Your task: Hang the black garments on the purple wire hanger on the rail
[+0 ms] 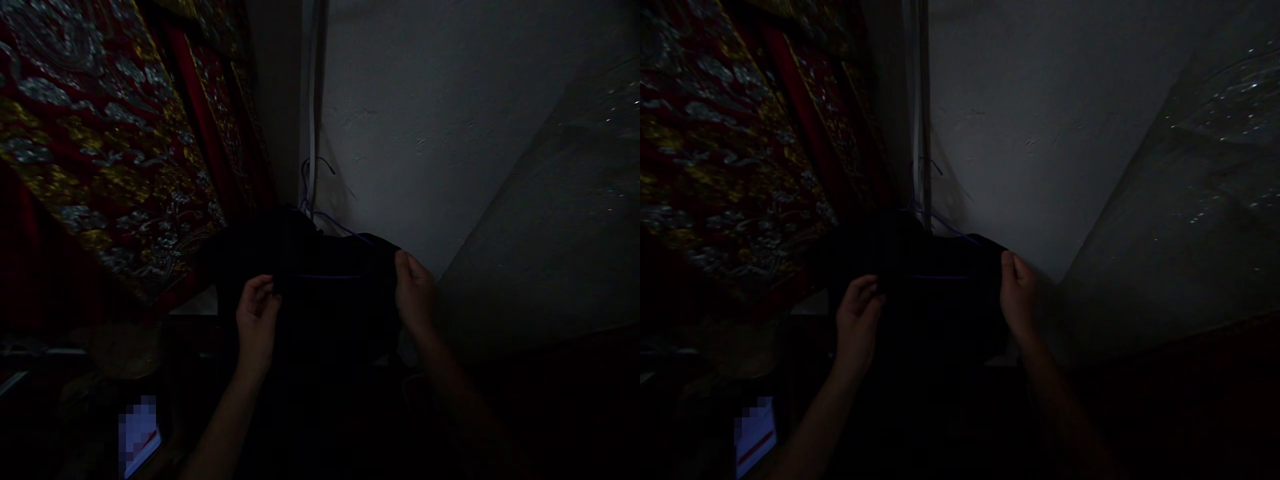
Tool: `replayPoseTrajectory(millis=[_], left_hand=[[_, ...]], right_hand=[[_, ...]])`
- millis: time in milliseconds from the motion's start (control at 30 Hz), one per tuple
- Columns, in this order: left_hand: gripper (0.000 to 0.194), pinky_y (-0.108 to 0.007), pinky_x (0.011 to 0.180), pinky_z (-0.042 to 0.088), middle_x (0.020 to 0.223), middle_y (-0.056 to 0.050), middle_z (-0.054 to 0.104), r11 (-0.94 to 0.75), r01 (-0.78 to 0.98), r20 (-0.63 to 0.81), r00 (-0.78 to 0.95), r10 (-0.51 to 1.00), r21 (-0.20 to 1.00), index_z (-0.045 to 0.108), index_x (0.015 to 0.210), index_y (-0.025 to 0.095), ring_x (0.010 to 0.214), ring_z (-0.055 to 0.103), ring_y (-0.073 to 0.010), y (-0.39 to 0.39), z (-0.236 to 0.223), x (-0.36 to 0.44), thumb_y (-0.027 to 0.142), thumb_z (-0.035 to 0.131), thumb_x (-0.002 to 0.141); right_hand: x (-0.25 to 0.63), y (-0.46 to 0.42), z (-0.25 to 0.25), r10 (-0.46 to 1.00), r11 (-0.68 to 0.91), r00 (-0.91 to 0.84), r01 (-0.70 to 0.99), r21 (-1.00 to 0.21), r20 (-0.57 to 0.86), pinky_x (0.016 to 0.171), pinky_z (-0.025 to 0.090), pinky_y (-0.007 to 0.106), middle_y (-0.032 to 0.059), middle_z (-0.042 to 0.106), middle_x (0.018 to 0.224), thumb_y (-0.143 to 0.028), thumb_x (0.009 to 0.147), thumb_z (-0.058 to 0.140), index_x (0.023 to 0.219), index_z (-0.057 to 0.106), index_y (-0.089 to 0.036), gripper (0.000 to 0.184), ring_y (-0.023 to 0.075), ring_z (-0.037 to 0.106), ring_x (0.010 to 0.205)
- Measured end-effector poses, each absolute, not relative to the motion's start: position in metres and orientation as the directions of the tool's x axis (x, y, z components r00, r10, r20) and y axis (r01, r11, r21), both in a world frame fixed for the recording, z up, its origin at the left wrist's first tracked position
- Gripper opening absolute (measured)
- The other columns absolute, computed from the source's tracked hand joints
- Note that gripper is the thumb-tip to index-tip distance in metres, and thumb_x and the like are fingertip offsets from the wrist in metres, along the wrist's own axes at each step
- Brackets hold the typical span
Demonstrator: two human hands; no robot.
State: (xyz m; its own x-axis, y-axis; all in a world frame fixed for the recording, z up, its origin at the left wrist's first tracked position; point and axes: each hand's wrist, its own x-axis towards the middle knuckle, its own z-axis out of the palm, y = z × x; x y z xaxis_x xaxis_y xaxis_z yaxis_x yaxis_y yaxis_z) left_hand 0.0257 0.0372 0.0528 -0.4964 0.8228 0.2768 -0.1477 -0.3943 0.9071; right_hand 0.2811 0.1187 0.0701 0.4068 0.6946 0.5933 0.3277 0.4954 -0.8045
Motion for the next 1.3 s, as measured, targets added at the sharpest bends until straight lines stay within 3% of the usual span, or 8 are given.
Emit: replayPoseTrajectory(millis=[233,400,500,633,733,900,1100,1300], left_hand=[[0.029,-0.021,0.066,0.048,0.081,0.002,0.071,-0.209,-0.513,-0.014,-0.397,0.918,0.833,0.071,0.090,0.018,0.070,0.063,-0.0124,0.023,0.062,0.028,0.029,0.078,0.063],[0.037,-0.021,0.065,0.051,0.081,0.003,0.072,-0.192,-0.620,-0.138,-0.444,0.885,0.761,0.072,0.091,0.018,0.070,0.065,-0.0123,0.012,0.066,0.033,0.029,0.082,0.057],[0.037,-0.021,0.064,0.050,0.075,0.003,0.071,-0.167,-0.641,-0.144,-0.404,0.903,0.749,0.072,0.089,0.018,0.067,0.064,-0.0120,0.007,0.065,0.037,0.029,0.083,0.056],[0.032,-0.024,0.066,0.052,0.080,-0.001,0.074,-0.162,-0.618,-0.087,-0.353,0.931,0.769,0.073,0.090,0.018,0.071,0.068,-0.0154,0.001,0.058,0.041,0.030,0.082,0.062],[0.031,-0.025,0.068,0.053,0.084,-0.003,0.075,-0.172,-0.630,-0.083,-0.354,0.932,0.757,0.075,0.089,0.018,0.074,0.069,-0.0171,-0.006,0.053,0.040,0.030,0.085,0.063],[0.033,-0.020,0.064,0.052,0.078,0.000,0.072,-0.147,-0.677,-0.047,-0.259,0.965,0.721,0.076,0.087,0.020,0.071,0.066,-0.0134,-0.017,0.048,0.035,0.035,0.092,0.062],[0.039,-0.025,0.070,0.056,0.088,-0.002,0.074,-0.095,-0.716,-0.083,-0.209,0.974,0.692,0.077,0.094,0.022,0.075,0.069,-0.0165,-0.028,0.034,0.038,0.039,0.094,0.063],[0.039,-0.029,0.077,0.056,0.090,-0.004,0.073,-0.076,-0.670,-0.045,-0.162,0.986,0.738,0.076,0.100,0.023,0.079,0.069,-0.0192,-0.039,0.039,0.045,0.042,0.090,0.069]], right_hand=[[0.277,0.121,0.098,0.361,0.596,0.313,0.647,-0.475,0.879,0.114,0.037,0.049,0.0147,0.063,0.135,-0.038,0.099,0.051,0.122,0.072,-0.019,0.037,0.0264,0.054,0.131],[0.236,0.067,0.061,0.604,0.580,0.419,0.352,-0.735,0.678,0.093,0.050,0.039,0.0068,0.068,0.095,-0.047,0.095,0.057,0.092,0.069,-0.021,0.028,0.0230,0.064,0.096],[0.197,0.031,0.012,0.896,0.403,0.108,0.207,-0.892,0.430,0.054,0.046,0.028,0.0021,0.061,0.059,-0.058,0.097,0.051,0.067,0.064,-0.020,0.050,0.0170,0.058,0.054],[0.156,0.013,-0.025,0.999,0.008,-0.050,0.009,-1.000,0.007,0.072,0.052,0.030,0.0067,0.069,0.080,-0.077,0.087,0.052,0.081,0.068,-0.020,0.060,0.0214,0.066,0.078],[0.145,0.016,-0.026,0.998,0.040,-0.037,-0.105,-0.994,0.044,0.080,0.051,0.030,0.0056,0.068,0.088,-0.077,0.084,0.058,0.089,0.068,-0.021,0.057,0.0207,0.063,0.085],[0.147,0.015,-0.021,0.985,0.106,-0.125,-0.127,-0.986,0.122,0.056,0.040,0.024,-0.0023,0.050,0.065,-0.068,0.089,0.058,0.076,0.057,-0.020,0.050,0.0129,0.047,0.060],[0.151,0.006,-0.016,0.996,0.042,-0.067,-0.143,-0.989,0.052,0.057,0.043,0.023,-0.0008,0.057,0.075,-0.066,0.088,0.060,0.094,0.060,-0.020,0.046,0.0135,0.052,0.064],[0.150,-0.006,0.001,0.997,0.036,-0.055,-0.220,-0.975,0.049,0.055,0.042,0.024,-0.0008,0.052,0.068,-0.064,0.085,0.062,0.080,0.060,-0.022,0.042,0.0145,0.048,0.062]])
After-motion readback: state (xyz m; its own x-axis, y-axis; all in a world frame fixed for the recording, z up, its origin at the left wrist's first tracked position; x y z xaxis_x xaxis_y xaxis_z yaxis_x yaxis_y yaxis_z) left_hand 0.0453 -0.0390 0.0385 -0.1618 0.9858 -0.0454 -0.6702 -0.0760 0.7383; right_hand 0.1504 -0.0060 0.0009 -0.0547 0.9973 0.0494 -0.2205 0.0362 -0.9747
